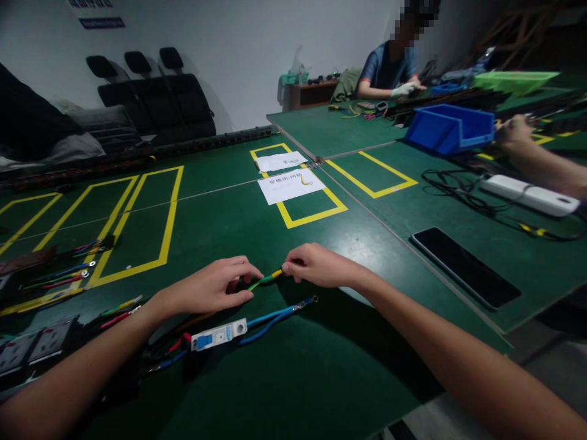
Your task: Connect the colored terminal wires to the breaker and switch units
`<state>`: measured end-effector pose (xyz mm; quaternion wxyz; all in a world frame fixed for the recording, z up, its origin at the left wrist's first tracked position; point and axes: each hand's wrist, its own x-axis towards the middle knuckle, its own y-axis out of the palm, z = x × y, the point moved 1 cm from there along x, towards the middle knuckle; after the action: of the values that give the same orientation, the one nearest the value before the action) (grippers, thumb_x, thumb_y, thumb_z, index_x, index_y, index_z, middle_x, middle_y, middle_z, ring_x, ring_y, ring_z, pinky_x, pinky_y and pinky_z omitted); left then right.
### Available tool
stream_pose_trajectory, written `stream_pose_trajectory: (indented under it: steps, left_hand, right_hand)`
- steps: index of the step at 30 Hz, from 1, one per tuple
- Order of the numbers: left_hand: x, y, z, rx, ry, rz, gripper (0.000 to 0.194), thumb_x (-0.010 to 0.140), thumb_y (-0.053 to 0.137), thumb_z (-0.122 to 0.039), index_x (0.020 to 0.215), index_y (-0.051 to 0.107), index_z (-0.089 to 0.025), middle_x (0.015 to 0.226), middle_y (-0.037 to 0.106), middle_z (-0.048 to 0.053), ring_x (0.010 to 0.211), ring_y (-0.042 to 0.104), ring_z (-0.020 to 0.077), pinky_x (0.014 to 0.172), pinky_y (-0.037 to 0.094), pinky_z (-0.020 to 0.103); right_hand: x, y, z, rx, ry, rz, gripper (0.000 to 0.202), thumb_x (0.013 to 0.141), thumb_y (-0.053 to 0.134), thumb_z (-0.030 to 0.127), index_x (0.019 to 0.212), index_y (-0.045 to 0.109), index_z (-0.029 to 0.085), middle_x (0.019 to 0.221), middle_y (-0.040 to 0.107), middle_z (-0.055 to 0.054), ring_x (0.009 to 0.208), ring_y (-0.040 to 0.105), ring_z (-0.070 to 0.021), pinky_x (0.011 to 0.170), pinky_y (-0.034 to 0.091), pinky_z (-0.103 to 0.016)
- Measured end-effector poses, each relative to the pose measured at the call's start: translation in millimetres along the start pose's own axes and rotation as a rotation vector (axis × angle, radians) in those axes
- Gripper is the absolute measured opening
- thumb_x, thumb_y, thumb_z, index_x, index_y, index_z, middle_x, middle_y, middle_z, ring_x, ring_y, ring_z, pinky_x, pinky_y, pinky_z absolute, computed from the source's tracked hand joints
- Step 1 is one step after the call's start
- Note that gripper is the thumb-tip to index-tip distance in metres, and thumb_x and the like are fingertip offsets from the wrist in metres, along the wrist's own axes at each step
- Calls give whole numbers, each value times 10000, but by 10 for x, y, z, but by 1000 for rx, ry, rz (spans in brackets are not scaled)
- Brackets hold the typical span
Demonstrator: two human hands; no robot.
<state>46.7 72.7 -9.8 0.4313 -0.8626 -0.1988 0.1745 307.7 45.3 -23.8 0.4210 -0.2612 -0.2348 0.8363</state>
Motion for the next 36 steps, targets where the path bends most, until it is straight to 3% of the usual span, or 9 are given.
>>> stream_pose_trajectory:
  steps: [4,8,13,17,21,26,31,33,36]
  left_hand:
    - [6,2,12,-21,10,-10,317,935,627,-340,1232,664,-234,1050,619,53,873,610,181,716,467,279]
    - [14,2,18,-18,8,-7,319,931,630,-346,1218,666,-213,1021,622,54,841,601,178,704,458,277]
    - [37,-2,-3,-5,2,-3,277,972,576,-349,1186,675,-203,997,652,54,834,606,183,703,440,278]
    - [61,-7,-23,-36,8,7,249,1013,521,-366,1037,680,-176,956,683,52,818,615,179,712,423,280]
    - [80,2,13,-248,-3,63,388,1085,358,-392,958,645,-166,778,668,17,739,615,148,723,432,270]
    - [105,35,80,-320,21,48,368,1083,382,-387,895,607,-166,660,604,-20,633,567,117,685,421,247]
    - [112,26,84,-311,30,0,338,1067,414,-371,851,580,-172,633,583,-28,592,534,112,654,405,248]
    - [110,11,76,-310,23,-3,332,1061,421,-369,839,575,-176,634,581,-28,596,530,113,659,403,252]
    - [107,-6,68,-338,19,14,341,1056,419,-381,826,567,-178,644,578,-26,609,528,117,670,408,258]
  right_hand:
    - [-13,28,22,39,-47,11,289,992,508,387,905,661,158,746,677,-40,619,546,-135,571,385,-263]
    - [-22,58,8,4,-127,-85,175,950,576,314,854,638,182,706,624,-8,641,536,-141,591,375,-262]
    - [-17,109,-49,-225,-213,-212,116,920,584,179,816,631,201,751,652,-1,705,570,-146,633,329,-262]
    - [-45,160,-51,-435,-372,-305,179,959,480,149,847,610,200,800,648,-27,695,542,-148,616,288,-278]
    - [-107,185,27,-580,-464,-336,257,981,389,125,855,601,200,790,628,-52,679,503,-165,617,264,-309]
    - [-111,121,62,-273,-243,-251,183,996,498,305,865,575,204,764,610,-26,659,512,-158,606,309,-282]
    - [-98,50,71,162,-111,35,444,1047,372,512,897,626,180,783,610,-28,639,522,-148,575,391,-265]
    - [-107,45,101,178,-152,31,442,1056,360,488,881,627,183,801,611,-29,671,531,-151,606,406,-270]
    - [-122,71,146,28,-270,-85,371,1067,374,423,868,590,196,786,589,-18,715,530,-159,669,393,-287]
